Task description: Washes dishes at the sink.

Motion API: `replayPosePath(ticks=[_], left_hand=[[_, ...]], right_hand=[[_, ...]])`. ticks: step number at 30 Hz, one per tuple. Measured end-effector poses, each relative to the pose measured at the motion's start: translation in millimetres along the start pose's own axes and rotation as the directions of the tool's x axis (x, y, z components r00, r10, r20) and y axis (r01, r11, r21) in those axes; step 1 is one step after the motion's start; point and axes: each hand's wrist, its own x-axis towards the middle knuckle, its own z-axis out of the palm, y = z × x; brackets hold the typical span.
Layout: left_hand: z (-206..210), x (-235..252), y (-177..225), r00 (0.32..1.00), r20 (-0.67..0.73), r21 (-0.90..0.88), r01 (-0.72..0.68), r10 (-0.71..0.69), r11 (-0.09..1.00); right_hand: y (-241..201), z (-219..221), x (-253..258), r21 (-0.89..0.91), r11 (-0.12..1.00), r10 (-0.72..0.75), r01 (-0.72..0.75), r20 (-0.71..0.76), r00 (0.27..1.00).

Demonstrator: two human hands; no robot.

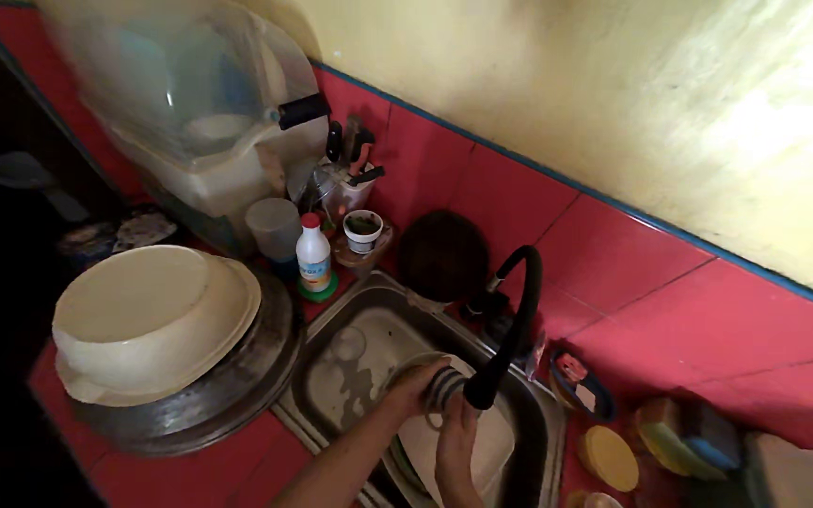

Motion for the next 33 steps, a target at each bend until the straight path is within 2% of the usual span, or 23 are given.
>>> replayPosePath(ticks=[1,2,4,5,6,7,9,10,11,12,13,14,15,16,17,19,21,23,25,28,30,31,33], left_hand=[[-0.7,-0.1,4.3,0.999,-0.004,0.055,0.043,-0.043,0.998],[-2.8,-1.3,10.8,0.996,0.011,0.137,0.087,-0.089,0.987],[-5.7,-7.4,26.5,0.987,0.045,0.295,0.132,-0.152,0.946],[-6.3,-9.4,27.9,0.987,0.053,0.305,0.127,-0.15,0.944],[-7.2,-10.8,24.6,0.992,0.048,0.256,0.1,-0.116,0.962],[-7.9,-10.7,20.2,0.998,0.021,0.154,0.051,-0.055,0.987],[-3.6,-3.3,12.6,0.998,-0.005,-0.074,-0.057,0.057,0.996],[-1.9,-0.5,6.9,0.998,-0.001,-0.114,-0.06,0.061,0.992],[-2.0,0.4,3.2,0.999,-0.008,-0.097,-0.052,0.052,0.994],[-3.5,0.0,3.9,0.999,-0.007,-0.049,-0.043,0.043,0.998],[-3.8,-3.4,7.0,0.999,0.001,0.017,-0.036,0.036,0.999],[-3.4,-7.1,10.7,1.0,0.01,0.089,-0.029,0.028,0.996],[-2.6,-11.2,12.4,1.0,-0.003,0.125,-0.017,0.018,0.992],[-1.3,-14.5,9.8,1.0,-0.028,0.104,-0.01,0.013,0.995],[-0.5,-13.7,4.8,0.998,-0.05,0.037,-0.024,0.026,0.999],[1.3,-8.0,2.2,0.996,-0.048,-0.068,-0.073,0.07,0.995],[2.1,-5.8,9.3,0.998,0.004,-0.011,-0.067,0.067,0.998],[-1.9,-8.3,11.9,0.999,0.016,0.095,-0.042,0.041,0.995],[-3.1,-12.3,10.6,0.999,-0.024,0.047,-0.038,0.039,0.998],[-3.7,-6.1,-0.4,0.996,-0.042,-0.137,-0.089,0.084,0.987],[-6.7,-3.4,1.8,0.997,-0.016,-0.055,-0.077,0.077,0.995],[-6.9,-6.0,5.7,0.999,-0.02,0.037,-0.036,0.036,0.999],[-4.2,-11.3,15.2,0.998,-0.054,0.172,0.033,-0.024,0.985]], right_hand=[[12.0,-2.9,-4.0,-0.15,0.978,-0.14,0.148,0.06,0.988],[32.2,-14.0,-3.1,-0.35,0.849,-0.346,0.396,0.198,0.917],[67.3,-46.2,21.9,-0.517,0.35,-0.605,0.781,0.512,0.61],[71.4,-57.4,33.4,-0.507,0.224,-0.619,0.832,0.585,0.523],[65.7,-59.6,35.6,-0.488,0.275,-0.589,0.828,0.596,0.546],[52.1,-52.9,31.0,-0.478,0.456,-0.517,0.751,0.544,0.66],[17.6,-27.3,19.5,-0.265,0.922,-0.206,0.282,0.28,0.938],[3.9,-18.9,13.7,-0.078,0.997,-0.005,0.022,0.202,0.979],[0.4,-16.3,7.8,-0.055,0.998,0.052,-0.042,0.207,0.977],[7.1,-19.5,3.9,-0.234,0.966,-0.045,0.111,0.274,0.961],[19.2,-28.9,4.3,-0.477,0.791,-0.192,0.383,0.401,0.896],[34.2,-40.5,11.5,-0.599,0.516,-0.31,0.613,0.537,0.785],[46.2,-51.0,22.2,-0.624,0.288,-0.368,0.726,0.628,0.686],[50.5,-57.5,30.0,-0.636,0.192,-0.365,0.748,0.661,0.656],[45.8,-57.5,33.2,-0.666,0.231,-0.316,0.709,0.638,0.702],[29.2,-44.2,30.7,-0.67,0.495,-0.266,0.553,0.489,0.831],[22.6,-34.9,20.9,-0.625,0.616,-0.246,0.48,0.426,0.871],[23.1,-41.1,14.5,-0.659,0.556,-0.109,0.506,0.546,0.83],[27.9,-45.4,25.1,-0.711,0.444,-0.035,0.545,0.594,0.803],[23.5,-39.7,30.0,-0.61,0.668,-0.135,0.427,0.464,0.875],[24.1,-32.8,20.2,-0.581,0.706,-0.155,0.404,0.431,0.889],[26.0,-34.5,15.5,-0.624,0.654,-0.109,0.429,0.483,0.869],[31.3,-36.5,18.4,-0.747,0.401,-0.011,0.529,0.574,0.819]])
